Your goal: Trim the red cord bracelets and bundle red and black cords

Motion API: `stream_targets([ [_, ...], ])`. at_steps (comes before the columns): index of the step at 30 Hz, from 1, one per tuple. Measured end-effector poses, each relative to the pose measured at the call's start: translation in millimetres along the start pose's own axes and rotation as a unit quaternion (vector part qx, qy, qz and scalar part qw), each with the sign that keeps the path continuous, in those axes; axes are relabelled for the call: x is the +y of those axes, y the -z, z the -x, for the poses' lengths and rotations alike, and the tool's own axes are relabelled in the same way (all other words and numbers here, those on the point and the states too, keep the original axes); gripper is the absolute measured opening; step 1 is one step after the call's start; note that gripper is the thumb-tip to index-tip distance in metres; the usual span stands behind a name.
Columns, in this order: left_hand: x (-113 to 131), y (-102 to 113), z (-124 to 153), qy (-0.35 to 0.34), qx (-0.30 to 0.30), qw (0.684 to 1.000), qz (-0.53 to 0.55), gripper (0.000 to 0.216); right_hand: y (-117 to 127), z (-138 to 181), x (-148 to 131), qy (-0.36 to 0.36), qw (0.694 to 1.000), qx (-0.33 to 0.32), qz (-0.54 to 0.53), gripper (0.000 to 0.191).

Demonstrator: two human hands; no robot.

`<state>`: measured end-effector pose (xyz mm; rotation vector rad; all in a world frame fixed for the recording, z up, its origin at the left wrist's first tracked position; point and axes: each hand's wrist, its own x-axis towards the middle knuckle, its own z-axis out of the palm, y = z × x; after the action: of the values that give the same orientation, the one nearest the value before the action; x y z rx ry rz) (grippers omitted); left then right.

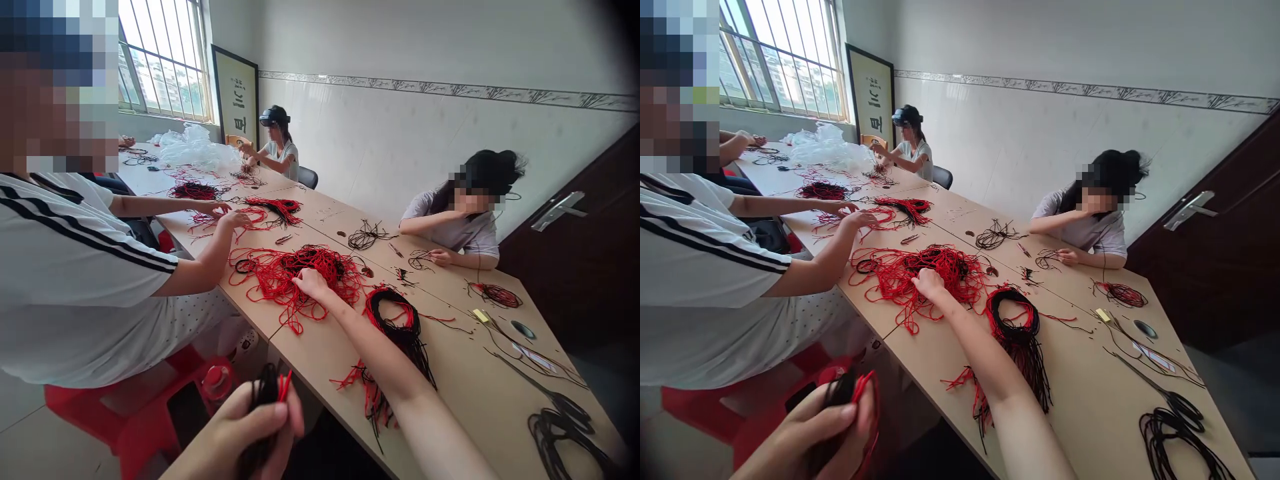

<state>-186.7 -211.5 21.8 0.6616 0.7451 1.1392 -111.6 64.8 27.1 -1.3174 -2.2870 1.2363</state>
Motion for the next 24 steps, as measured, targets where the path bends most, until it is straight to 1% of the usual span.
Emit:
stream_targets([
  [1,-1,-1,-11,-0.016,0.004,1.0,0.009,0.032,-1,0,-4,0.009,1.0,0.007,0.003,0.034],
  [3,-1,-1,-29,-0.036,0.032,0.999,0.009,0.03,-1,-1,-10,0.027,0.999,0.022,0.009,0.034],
  [5,-1,1,-38,-0.042,0.061,0.997,0.002,0.028,4,-3,-15,0.045,0.998,0.04,0.012,0.03],
  [7,1,6,-41,-0.042,0.071,0.997,0.004,0.027,13,-7,-21,0.06,0.996,0.065,0.011,0.027],
  [10,2,11,-43,-0.053,0.069,0.996,0.02,0.027,38,-12,-33,0.08,0.99,0.119,0.002,0.026],
  [12,4,11,-48,-0.062,0.06,0.996,0.026,0.026,62,-12,-45,0.106,0.98,0.169,-0.018,0.026],
  [14,8,8,-53,-0.07,0.052,0.996,0.031,0.024,90,-8,-61,0.143,0.961,0.23,-0.047,0.027],
  [15,12,6,-56,-0.076,0.051,0.995,0.034,0.023,104,-4,-70,0.159,0.952,0.257,-0.059,0.026],
  [17,20,1,-62,-0.097,0.062,0.992,0.043,0.021,128,5,-88,0.181,0.937,0.288,-0.072,0.02],
  [20,36,-7,-69,-0.165,0.116,0.979,0.043,0.019,150,28,-112,0.233,0.909,0.332,-0.093,0.013],
  [22,47,-11,-75,-0.216,0.15,0.964,0.033,0.019,153,49,-123,0.264,0.901,0.329,-0.103,0.015],
  [24,57,-14,-83,-0.258,0.168,0.951,0.019,0.02,148,71,-128,0.277,0.912,0.285,-0.102,0.019],
])
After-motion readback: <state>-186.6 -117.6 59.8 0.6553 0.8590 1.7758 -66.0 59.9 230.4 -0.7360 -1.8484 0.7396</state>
